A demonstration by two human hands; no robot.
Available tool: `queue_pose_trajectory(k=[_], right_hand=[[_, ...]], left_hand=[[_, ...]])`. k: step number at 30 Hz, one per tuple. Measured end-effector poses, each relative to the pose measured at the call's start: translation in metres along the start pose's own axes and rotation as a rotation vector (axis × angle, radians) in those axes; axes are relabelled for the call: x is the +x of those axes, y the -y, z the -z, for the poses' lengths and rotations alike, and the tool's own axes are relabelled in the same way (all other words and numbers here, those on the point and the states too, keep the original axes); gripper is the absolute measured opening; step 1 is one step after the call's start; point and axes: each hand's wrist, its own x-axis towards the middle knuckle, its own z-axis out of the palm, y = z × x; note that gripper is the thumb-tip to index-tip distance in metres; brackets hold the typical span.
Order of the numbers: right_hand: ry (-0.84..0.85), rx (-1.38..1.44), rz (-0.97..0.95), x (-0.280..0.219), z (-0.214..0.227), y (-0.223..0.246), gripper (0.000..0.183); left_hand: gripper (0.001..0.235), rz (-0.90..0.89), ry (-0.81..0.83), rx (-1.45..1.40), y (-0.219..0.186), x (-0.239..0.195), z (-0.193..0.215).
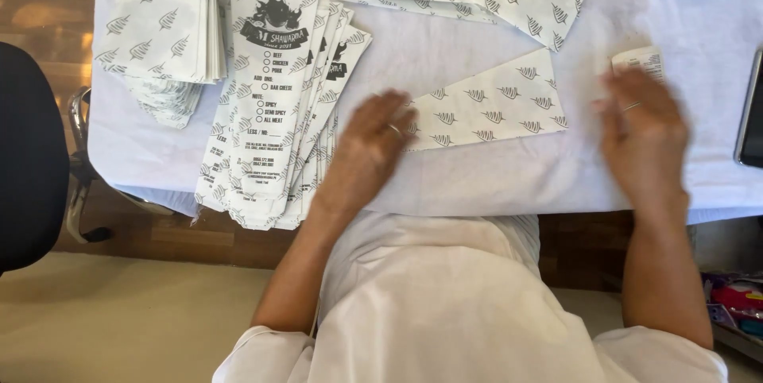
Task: Applying liquid glue to paper strips and folding them to assemble packaging
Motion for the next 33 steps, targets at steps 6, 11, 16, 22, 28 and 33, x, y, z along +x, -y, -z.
queue_pose_trajectory(k=[6, 11, 16, 22, 28, 33], right_hand=[[0.357, -0.023, -0.640, -0.012, 0.019, -0.050, 0.085], [-0.077, 0.564, -0.807, -0.022, 0.011, -0.045, 0.036], [-0.364, 1.134, -0.830, -0.021, 0.006, -0.006, 0.035], [-0.314, 1.014, -0.676, -0.011, -0.022, 0.041, 0.045], [-0.279, 1.074, -0.454, 0.001, -0.059, 0.052, 0.042], [-0.227, 0.970, -0.801, -0.005, -0.035, 0.036, 0.044]], left_hand=[[0.024, -0.028, 0.079, 0.220, -0.016, 0.002, -0.024], [0.025, 0.049, 0.056, 0.140, -0.005, 0.013, -0.024], [0.029, 0.200, 0.125, -0.002, 0.001, 0.021, -0.018], [0.002, 0.292, 0.131, -0.058, 0.007, 0.025, -0.012], [0.006, 0.385, 0.149, -0.181, -0.013, 0.049, 0.022], [0.007, 0.334, 0.176, -0.115, 0.006, 0.030, 0.001]])
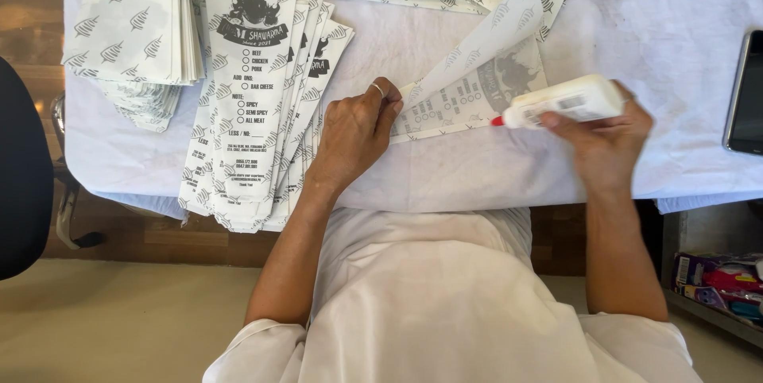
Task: Applying liquid glue to paper strips and folding them to assemble packaging
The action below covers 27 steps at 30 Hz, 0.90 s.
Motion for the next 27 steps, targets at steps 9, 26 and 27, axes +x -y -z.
queue_pose_trajectory(k=[9, 26, 27], right_hand=[[-0.210, 0.072, 0.132, 0.015, 0.073, -0.017, 0.034], [0.043, 0.192, 0.059, -0.012, -0.057, -0.012, 0.046], [0.081, 0.223, 0.132, -0.014, -0.070, -0.013, 0.051]], left_hand=[[0.006, 0.014, 0.003, -0.033, 0.005, 0.003, -0.001], [0.010, 0.256, 0.121, -0.243, 0.007, 0.020, 0.016], [0.008, 0.253, 0.082, -0.252, 0.007, 0.020, 0.015]])
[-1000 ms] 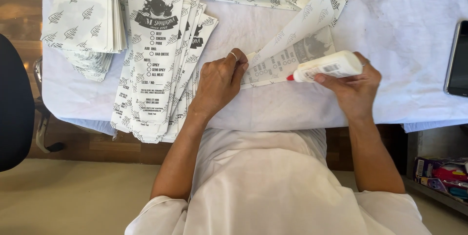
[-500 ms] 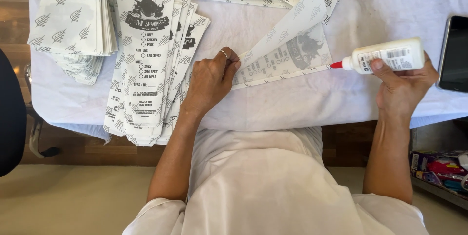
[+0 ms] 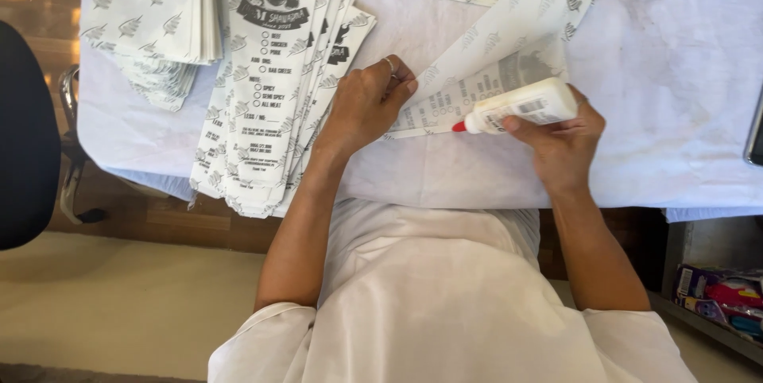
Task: Applying liquid glue to paper strips and folding them to assemble packaging
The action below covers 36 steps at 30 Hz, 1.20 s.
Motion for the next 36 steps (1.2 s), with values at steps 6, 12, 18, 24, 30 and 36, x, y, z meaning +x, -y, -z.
queue_pose_trajectory(k=[6, 12, 18, 24, 30, 36], right_hand=[[0.145, 0.088, -0.019, -0.007, -0.049, -0.005, 0.046], [0.214, 0.157, -0.019, -0.011, -0.087, -0.008, 0.043], [0.071, 0.173, -0.101, -0.012, -0.053, -0.018, 0.052], [-0.120, -0.205, -0.014, 0.044, 0.088, 0.026, 0.038], [0.021, -1.436, 0.574, 0.047, 0.135, 0.040, 0.029], [0.468, -0.676, 0.615, 0.029, 0.059, 0.052, 0.008]], left_hand=[[0.013, 0.081, 0.023, -0.144, 0.008, 0.005, 0.003], [0.014, 0.096, 0.059, -0.219, 0.022, 0.008, 0.002], [0.015, 0.022, 0.032, -0.126, 0.020, -0.006, -0.002], [0.022, -0.428, -0.221, 0.310, 0.020, -0.042, -0.051], [0.007, -0.549, -0.354, 0.362, 0.017, -0.053, -0.067], [0.003, -0.561, -0.430, 0.394, 0.010, -0.072, -0.045]])
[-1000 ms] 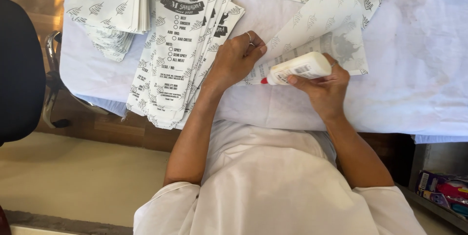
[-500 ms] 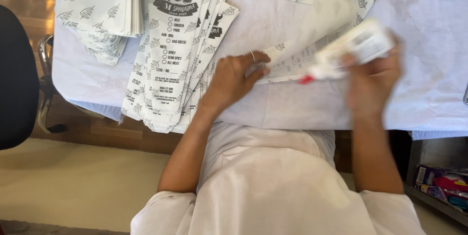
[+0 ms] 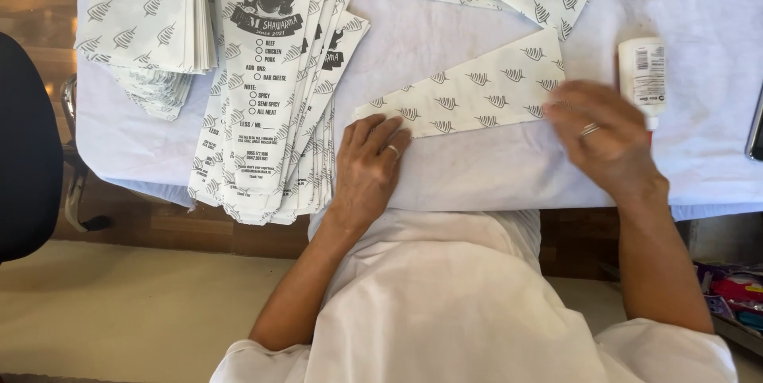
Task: Applying liquid glue to paper strips and folding them to assemble packaging
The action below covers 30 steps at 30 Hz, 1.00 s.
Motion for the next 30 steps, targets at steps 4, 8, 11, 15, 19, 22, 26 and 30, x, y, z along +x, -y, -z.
queue_pose_trajectory(k=[4, 8, 11, 15, 19, 22, 26, 30], right_hand=[[0.131, -0.182, 0.277, 0.013, -0.006, 0.000, 0.011], [0.165, -0.217, 0.294, 0.012, -0.004, -0.008, 0.011], [0.154, -0.209, 0.306, 0.012, -0.004, -0.010, 0.011], [0.123, -0.231, 0.334, 0.011, -0.007, -0.011, 0.011], [0.111, -0.222, 0.336, 0.011, -0.008, -0.010, 0.013], [0.123, -0.241, 0.316, 0.010, -0.008, -0.006, 0.011], [0.202, -0.408, 0.242, 0.004, -0.008, -0.005, 0.041], [0.318, -0.323, 0.175, 0.009, -0.005, -0.002, 0.051]], left_hand=[[0.008, 0.068, -0.013, 0.051, 0.007, -0.022, -0.001], [0.016, 0.058, -0.005, 0.033, 0.009, -0.024, -0.004], [0.017, 0.029, 0.000, 0.028, 0.009, -0.024, -0.004], [0.016, -0.003, -0.002, 0.034, 0.008, -0.025, -0.004], [0.017, -0.012, 0.001, 0.034, 0.008, -0.025, -0.003], [0.016, -0.006, 0.009, 0.039, 0.006, -0.021, 0.000], [0.044, -0.051, 0.178, 0.194, 0.003, -0.010, 0.009], [0.051, -0.015, 0.315, 0.242, 0.000, -0.007, 0.008]])
